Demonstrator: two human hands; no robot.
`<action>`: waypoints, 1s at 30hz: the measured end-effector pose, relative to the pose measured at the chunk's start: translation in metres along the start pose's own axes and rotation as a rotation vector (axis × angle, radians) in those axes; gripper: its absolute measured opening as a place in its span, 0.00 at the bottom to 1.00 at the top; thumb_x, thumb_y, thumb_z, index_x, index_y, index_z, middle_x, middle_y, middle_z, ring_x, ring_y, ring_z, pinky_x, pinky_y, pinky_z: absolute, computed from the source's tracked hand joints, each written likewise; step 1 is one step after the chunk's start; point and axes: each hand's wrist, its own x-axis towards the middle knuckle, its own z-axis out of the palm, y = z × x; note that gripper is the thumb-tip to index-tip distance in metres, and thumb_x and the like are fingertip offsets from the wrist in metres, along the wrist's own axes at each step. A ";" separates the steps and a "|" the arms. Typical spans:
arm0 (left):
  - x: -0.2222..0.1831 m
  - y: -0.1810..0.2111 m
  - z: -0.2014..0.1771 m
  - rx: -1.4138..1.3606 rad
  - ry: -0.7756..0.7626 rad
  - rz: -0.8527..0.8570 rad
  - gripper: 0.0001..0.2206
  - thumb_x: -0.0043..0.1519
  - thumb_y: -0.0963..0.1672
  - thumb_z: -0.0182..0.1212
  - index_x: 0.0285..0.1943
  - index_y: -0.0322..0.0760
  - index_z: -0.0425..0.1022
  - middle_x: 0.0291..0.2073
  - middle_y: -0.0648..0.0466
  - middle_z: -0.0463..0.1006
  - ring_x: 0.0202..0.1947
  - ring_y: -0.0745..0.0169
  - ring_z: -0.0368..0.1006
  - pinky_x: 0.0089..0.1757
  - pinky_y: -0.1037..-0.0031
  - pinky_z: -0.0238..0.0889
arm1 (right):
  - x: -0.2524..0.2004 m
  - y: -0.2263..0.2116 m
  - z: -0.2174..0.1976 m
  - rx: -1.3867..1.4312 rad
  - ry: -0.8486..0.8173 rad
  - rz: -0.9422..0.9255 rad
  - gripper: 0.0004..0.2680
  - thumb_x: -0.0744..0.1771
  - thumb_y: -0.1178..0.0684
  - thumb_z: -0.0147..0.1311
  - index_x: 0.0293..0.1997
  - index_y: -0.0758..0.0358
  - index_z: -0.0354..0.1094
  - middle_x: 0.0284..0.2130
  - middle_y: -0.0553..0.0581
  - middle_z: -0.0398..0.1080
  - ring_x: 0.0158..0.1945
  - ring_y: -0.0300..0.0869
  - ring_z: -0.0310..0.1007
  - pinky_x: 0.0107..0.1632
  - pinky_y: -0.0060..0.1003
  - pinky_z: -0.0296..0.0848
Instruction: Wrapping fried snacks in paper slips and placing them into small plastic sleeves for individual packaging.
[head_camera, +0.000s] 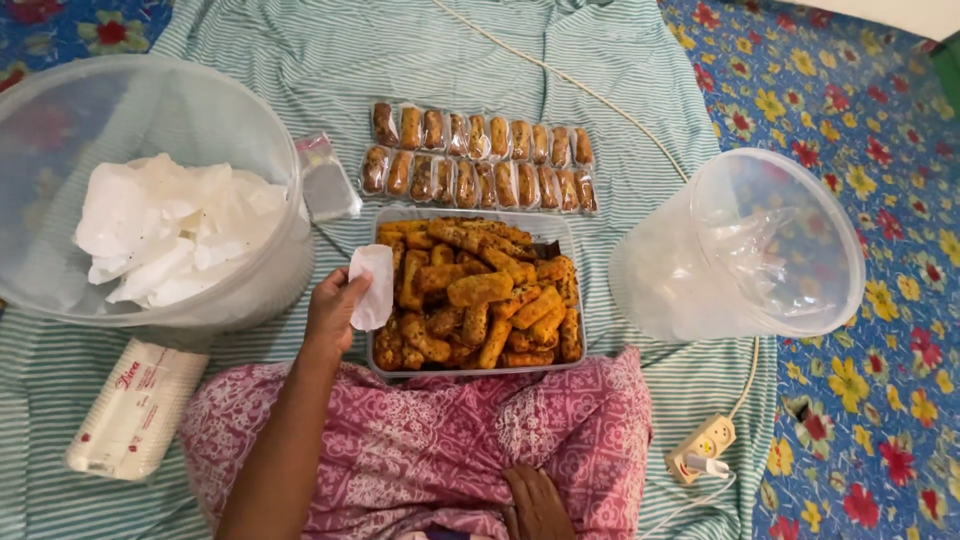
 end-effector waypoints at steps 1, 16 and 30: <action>0.000 0.000 0.000 0.000 -0.001 -0.001 0.12 0.56 0.45 0.70 0.46 0.38 0.79 0.34 0.55 0.81 0.31 0.65 0.75 0.33 0.69 0.68 | -0.001 0.002 0.002 -0.001 0.000 0.001 0.19 0.67 0.52 0.52 0.67 0.62 0.59 0.60 0.63 0.64 0.64 0.53 0.63 0.67 0.53 0.58; 0.001 -0.003 0.004 0.009 -0.022 0.012 0.12 0.57 0.44 0.68 0.48 0.37 0.78 0.33 0.55 0.80 0.30 0.66 0.74 0.33 0.71 0.68 | 0.028 -0.027 -0.030 0.113 0.041 0.040 0.18 0.55 0.59 0.53 0.49 0.64 0.65 0.46 0.63 0.67 0.46 0.57 0.68 0.48 0.46 0.67; 0.004 -0.010 0.002 0.018 -0.030 -0.007 0.12 0.56 0.44 0.70 0.46 0.37 0.79 0.32 0.55 0.81 0.29 0.66 0.74 0.32 0.71 0.67 | 0.035 -0.024 -0.027 0.016 -0.167 0.087 0.19 0.66 0.54 0.49 0.66 0.62 0.59 0.64 0.62 0.61 0.68 0.55 0.57 0.68 0.57 0.50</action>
